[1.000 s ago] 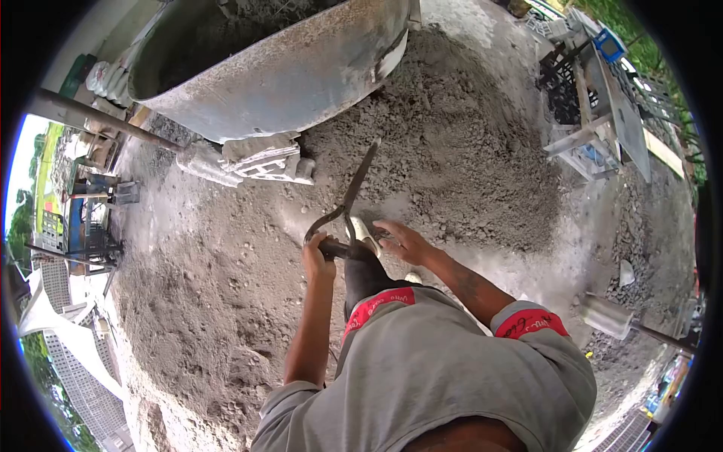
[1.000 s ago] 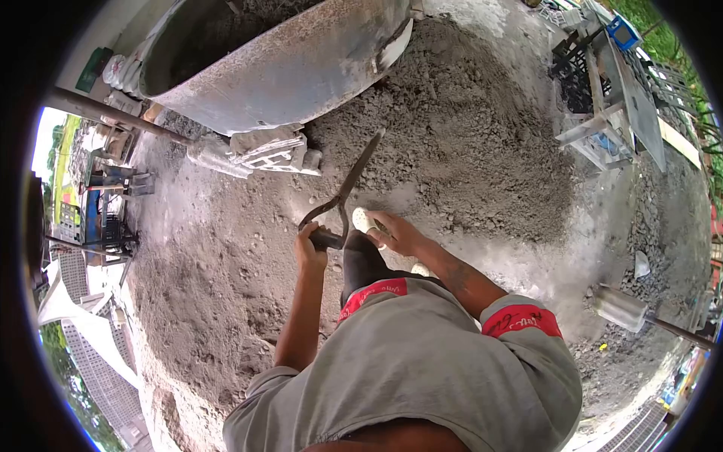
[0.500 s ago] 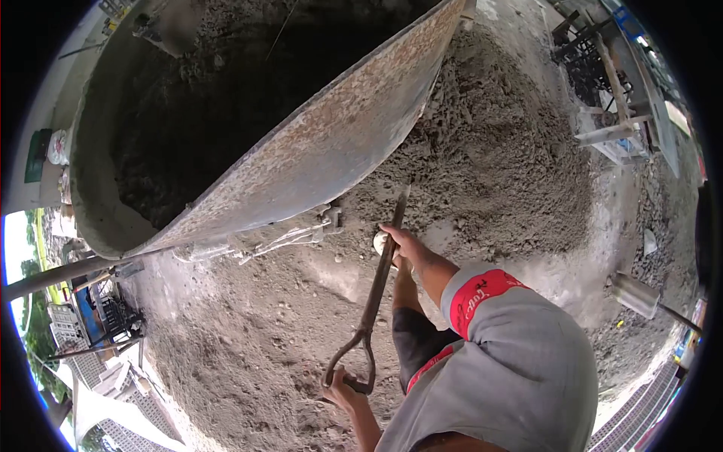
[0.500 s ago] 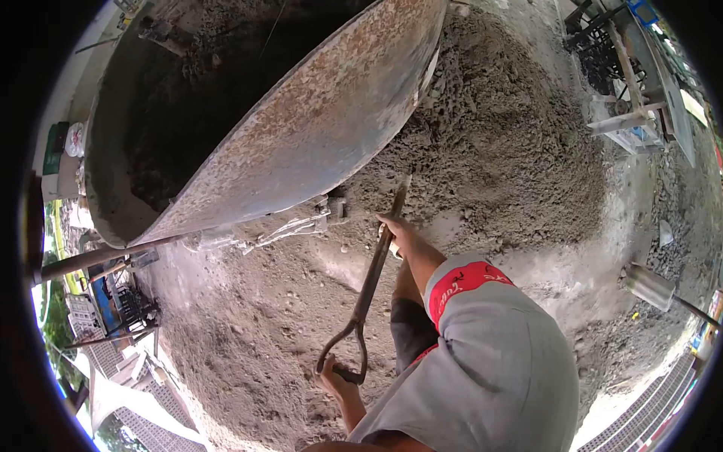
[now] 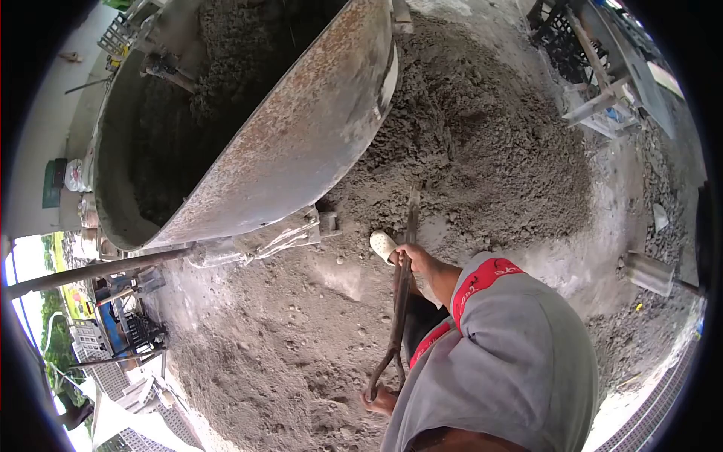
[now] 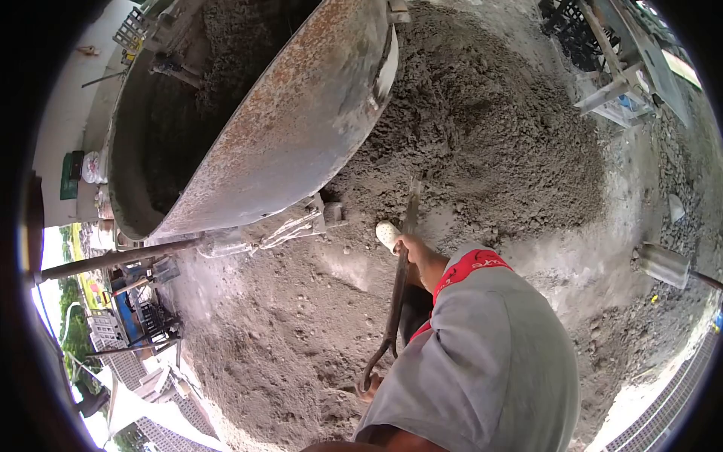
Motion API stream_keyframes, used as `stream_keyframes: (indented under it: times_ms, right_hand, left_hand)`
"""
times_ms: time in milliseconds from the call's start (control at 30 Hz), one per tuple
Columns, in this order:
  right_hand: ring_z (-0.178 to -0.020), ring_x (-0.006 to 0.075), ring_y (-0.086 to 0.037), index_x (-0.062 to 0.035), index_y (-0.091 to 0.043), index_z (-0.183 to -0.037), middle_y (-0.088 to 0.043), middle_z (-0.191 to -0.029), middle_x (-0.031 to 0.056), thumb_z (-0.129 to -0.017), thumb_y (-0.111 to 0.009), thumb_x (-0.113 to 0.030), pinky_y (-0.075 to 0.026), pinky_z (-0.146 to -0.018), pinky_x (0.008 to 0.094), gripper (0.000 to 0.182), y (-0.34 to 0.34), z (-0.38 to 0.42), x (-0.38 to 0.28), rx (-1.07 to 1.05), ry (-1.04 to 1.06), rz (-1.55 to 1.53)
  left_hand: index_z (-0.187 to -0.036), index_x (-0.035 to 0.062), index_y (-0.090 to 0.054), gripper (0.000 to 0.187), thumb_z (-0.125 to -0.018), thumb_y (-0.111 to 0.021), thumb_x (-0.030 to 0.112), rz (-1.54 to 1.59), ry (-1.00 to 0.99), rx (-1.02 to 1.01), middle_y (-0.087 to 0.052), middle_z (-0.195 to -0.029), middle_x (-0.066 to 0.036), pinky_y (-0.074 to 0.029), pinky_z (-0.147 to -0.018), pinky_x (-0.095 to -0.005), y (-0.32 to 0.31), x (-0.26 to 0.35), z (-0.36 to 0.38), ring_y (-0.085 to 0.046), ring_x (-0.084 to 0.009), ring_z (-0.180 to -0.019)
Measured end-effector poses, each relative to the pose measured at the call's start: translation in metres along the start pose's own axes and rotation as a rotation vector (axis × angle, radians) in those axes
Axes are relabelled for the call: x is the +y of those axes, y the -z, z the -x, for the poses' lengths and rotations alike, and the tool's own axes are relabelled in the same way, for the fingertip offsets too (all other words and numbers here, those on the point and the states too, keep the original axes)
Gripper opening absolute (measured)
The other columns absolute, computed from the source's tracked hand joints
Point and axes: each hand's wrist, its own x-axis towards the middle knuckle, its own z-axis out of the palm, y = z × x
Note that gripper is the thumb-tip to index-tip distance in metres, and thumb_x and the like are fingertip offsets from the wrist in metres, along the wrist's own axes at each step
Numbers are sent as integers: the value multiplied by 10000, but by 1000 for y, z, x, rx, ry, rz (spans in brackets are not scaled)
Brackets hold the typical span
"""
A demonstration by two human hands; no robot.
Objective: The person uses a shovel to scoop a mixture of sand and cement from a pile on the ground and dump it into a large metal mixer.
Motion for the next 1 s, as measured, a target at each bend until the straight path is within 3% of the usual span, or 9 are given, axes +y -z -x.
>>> stream_keyframes:
  times_ms: [200,267,300,500,567,700,800,900,1000]
  right_hand:
    - [-436,126,-389,-102,-438,-608,-427,-531,14,-806,-557,-108,-366,-441,287,231,49,138,-115,-83,171,-158]
    - [-430,115,-379,-114,-426,-604,-422,-529,9,-819,-548,-115,-369,-431,282,246,79,181,-157,-108,228,-180]
    - [-427,111,-374,-119,-421,-603,-417,-527,6,-823,-546,-119,-372,-426,281,253,93,200,-173,-131,231,-187]
    - [-432,107,-390,-127,-412,-624,-402,-528,-7,-826,-566,-141,-385,-427,285,254,109,297,-159,-169,244,-315]
    - [-437,117,-406,-121,-414,-633,-412,-532,0,-825,-580,-148,-391,-429,293,255,104,313,-142,-208,246,-270]
    - [-462,157,-462,-96,-439,-665,-448,-553,28,-830,-606,-174,-411,-441,316,247,84,298,-90,-116,221,-49]
    - [-503,183,-511,-45,-485,-750,-486,-594,53,-842,-589,-149,-464,-483,323,173,47,269,-36,-57,112,164]
    - [-522,185,-531,-2,-504,-818,-502,-614,69,-842,-590,-129,-501,-517,325,156,-4,271,3,-36,111,323]
    - [-632,194,-556,23,-513,-862,-532,-728,93,-851,-584,-168,-499,-564,324,204,-36,265,13,-53,130,339]
  left_hand:
    - [-707,61,-492,117,-669,-602,78,84,-793,-10,-505,-610,-34,-357,-426,-324,-19,13,74,-486,-171,-491]
    - [-692,95,-493,123,-669,-610,123,13,-1199,-794,-531,-659,-36,-382,-461,-351,-40,90,94,-510,-213,-531]
    - [-682,116,-489,145,-642,-619,165,-71,-1310,-950,-536,-681,-38,-393,-494,-362,-40,148,115,-519,-247,-566]
    - [-709,109,-535,121,-649,-619,173,-91,-1400,-935,-543,-695,-48,-401,-507,-342,30,124,122,-531,-245,-592]
    - [-684,75,-531,98,-674,-612,129,-5,-878,-848,-544,-664,-63,-426,-505,-320,67,109,127,-542,-231,-564]
    - [-657,39,-511,115,-686,-606,98,-107,-462,-808,-533,-623,-77,-448,-500,-316,108,124,132,-539,-213,-523]
    - [-605,66,-416,217,-751,-573,95,553,476,-697,-456,-569,-44,-420,-479,-325,129,117,108,-444,-165,-467]
    - [-600,105,-378,269,-802,-555,124,938,902,-644,-363,-554,3,-357,-486,-311,142,112,80,-360,-132,-485]
    - [-607,128,-380,297,-827,-573,177,820,879,-466,-321,-559,29,-313,-496,-299,75,166,68,-315,-113,-501]
